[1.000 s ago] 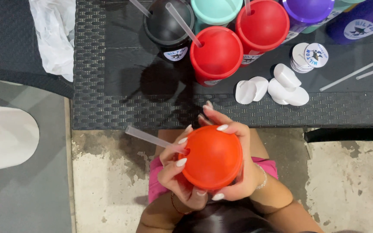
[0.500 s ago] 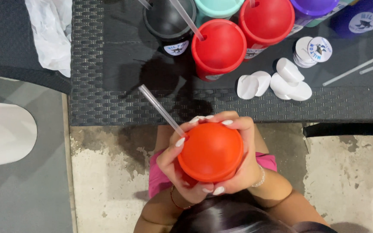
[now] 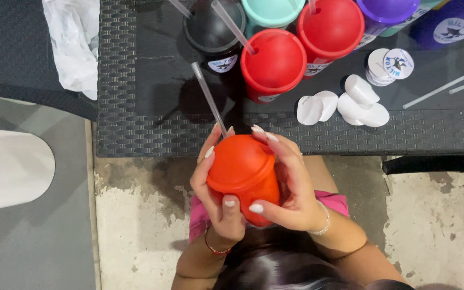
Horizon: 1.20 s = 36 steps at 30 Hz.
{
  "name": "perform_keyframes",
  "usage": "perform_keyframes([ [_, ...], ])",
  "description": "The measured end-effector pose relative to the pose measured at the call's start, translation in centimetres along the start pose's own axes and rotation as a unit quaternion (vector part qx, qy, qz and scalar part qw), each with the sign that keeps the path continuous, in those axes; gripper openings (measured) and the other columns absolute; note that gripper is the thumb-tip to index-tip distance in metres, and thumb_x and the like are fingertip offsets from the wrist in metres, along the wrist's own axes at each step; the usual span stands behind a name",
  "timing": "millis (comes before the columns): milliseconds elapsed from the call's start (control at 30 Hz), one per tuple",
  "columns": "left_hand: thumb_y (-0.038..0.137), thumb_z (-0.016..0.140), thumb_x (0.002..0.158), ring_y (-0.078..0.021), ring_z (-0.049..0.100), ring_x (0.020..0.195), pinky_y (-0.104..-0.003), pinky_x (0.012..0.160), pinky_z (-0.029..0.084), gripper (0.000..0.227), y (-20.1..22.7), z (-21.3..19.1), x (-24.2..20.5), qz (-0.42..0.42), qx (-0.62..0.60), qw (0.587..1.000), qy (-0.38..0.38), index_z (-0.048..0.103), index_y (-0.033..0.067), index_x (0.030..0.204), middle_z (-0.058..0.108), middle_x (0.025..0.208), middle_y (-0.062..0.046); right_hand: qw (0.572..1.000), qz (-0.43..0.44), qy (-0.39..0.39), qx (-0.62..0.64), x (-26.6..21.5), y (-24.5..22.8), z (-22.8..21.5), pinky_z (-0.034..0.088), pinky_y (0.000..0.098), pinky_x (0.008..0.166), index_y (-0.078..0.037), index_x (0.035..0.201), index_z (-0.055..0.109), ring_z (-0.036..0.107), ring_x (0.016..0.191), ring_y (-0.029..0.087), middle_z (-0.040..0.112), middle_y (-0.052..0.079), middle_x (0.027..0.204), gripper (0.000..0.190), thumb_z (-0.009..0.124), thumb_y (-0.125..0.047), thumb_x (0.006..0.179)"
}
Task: Applying circular logo stickers to various colored plastic cups with lids and straws.
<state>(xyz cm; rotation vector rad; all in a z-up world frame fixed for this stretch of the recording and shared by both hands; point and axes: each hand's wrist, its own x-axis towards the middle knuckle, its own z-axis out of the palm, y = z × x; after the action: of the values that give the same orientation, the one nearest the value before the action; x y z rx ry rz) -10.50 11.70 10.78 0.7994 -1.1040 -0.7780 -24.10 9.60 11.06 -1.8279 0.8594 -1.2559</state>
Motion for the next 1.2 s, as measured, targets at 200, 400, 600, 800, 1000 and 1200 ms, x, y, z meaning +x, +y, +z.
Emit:
perform_keyframes([
  [200, 0.028, 0.037, 0.117, -0.0501, 0.035, 0.158, -0.066, 0.137, 0.034, 0.035, -0.6, -1.5, -1.1, 0.107, 0.144, 0.984, 0.020, 0.054, 0.0114, 0.142, 0.032, 0.164, -0.030, 0.982, -0.028, -0.033, 0.183, 1.5, 0.5, 1.3, 0.027, 0.0593, 0.140, -0.018, 0.161, 0.033, 0.033, 0.163, 0.044, 0.033, 0.020, 0.166, 0.089, 0.082, -0.039, 0.090],
  [400, 0.038, 0.050, 0.116, -0.0492, 0.046, 0.151, -0.064, 0.133, 0.040, 0.031, -1.1, -2.2, -0.9, 0.101, 0.060, 0.993, 0.011, 0.056, 0.0168, 0.138, 0.040, 0.155, -0.023, 0.986, -0.009, -0.039, 0.164, 1.4, -1.0, 1.1, 0.025, 0.0583, 0.141, -0.015, 0.161, 0.030, 0.029, 0.165, 0.043, 0.025, 0.025, 0.169, 0.088, 0.077, -0.042, 0.092],
  [600, 0.027, 0.040, 0.114, -0.0500, 0.040, 0.155, -0.067, 0.136, 0.034, 0.027, -0.8, -2.1, 0.3, 0.084, 0.053, 0.995, 0.012, 0.056, 0.0159, 0.132, 0.040, 0.156, -0.024, 0.988, -0.014, -0.045, 0.149, 1.6, 0.0, 2.0, 0.029, 0.0559, 0.138, -0.022, 0.159, 0.033, 0.030, 0.164, 0.041, 0.024, 0.029, 0.171, 0.079, 0.077, -0.034, 0.096],
  [800, 0.049, 0.056, 0.115, -0.0427, 0.039, 0.158, -0.060, 0.135, 0.040, 0.029, -0.6, -2.9, 0.1, 0.056, 0.067, 0.996, -0.033, 0.058, 0.0269, 0.133, 0.037, 0.158, -0.016, 0.984, -0.031, -0.045, 0.171, 1.9, 0.1, 2.3, 0.029, 0.0625, 0.137, -0.030, 0.147, 0.042, 0.032, 0.161, 0.050, 0.028, 0.024, 0.163, 0.056, 0.073, -0.030, 0.100],
  [1000, 0.035, 0.060, 0.112, -0.0458, 0.048, 0.149, -0.061, 0.129, 0.046, 0.016, -0.7, -3.3, -0.6, 0.095, 0.066, 0.993, -0.016, 0.063, 0.0281, 0.126, 0.044, 0.152, -0.011, 0.975, -0.030, -0.031, 0.219, 1.1, -0.3, 2.7, 0.034, 0.0667, 0.135, -0.034, 0.139, 0.049, 0.037, 0.156, 0.050, 0.033, 0.019, 0.159, 0.057, 0.079, -0.019, 0.093],
  [1200, 0.028, 0.056, 0.110, -0.0461, 0.047, 0.150, -0.062, 0.132, 0.045, 0.016, 0.7, -4.0, 0.2, 0.064, 0.111, 0.991, -0.037, 0.062, 0.0224, 0.124, 0.042, 0.151, -0.012, 0.982, -0.036, -0.069, 0.175, 1.9, 0.2, 2.4, 0.033, 0.0615, 0.135, -0.031, 0.145, 0.045, 0.037, 0.155, 0.046, 0.031, 0.024, 0.160, 0.057, 0.077, -0.027, 0.097],
])
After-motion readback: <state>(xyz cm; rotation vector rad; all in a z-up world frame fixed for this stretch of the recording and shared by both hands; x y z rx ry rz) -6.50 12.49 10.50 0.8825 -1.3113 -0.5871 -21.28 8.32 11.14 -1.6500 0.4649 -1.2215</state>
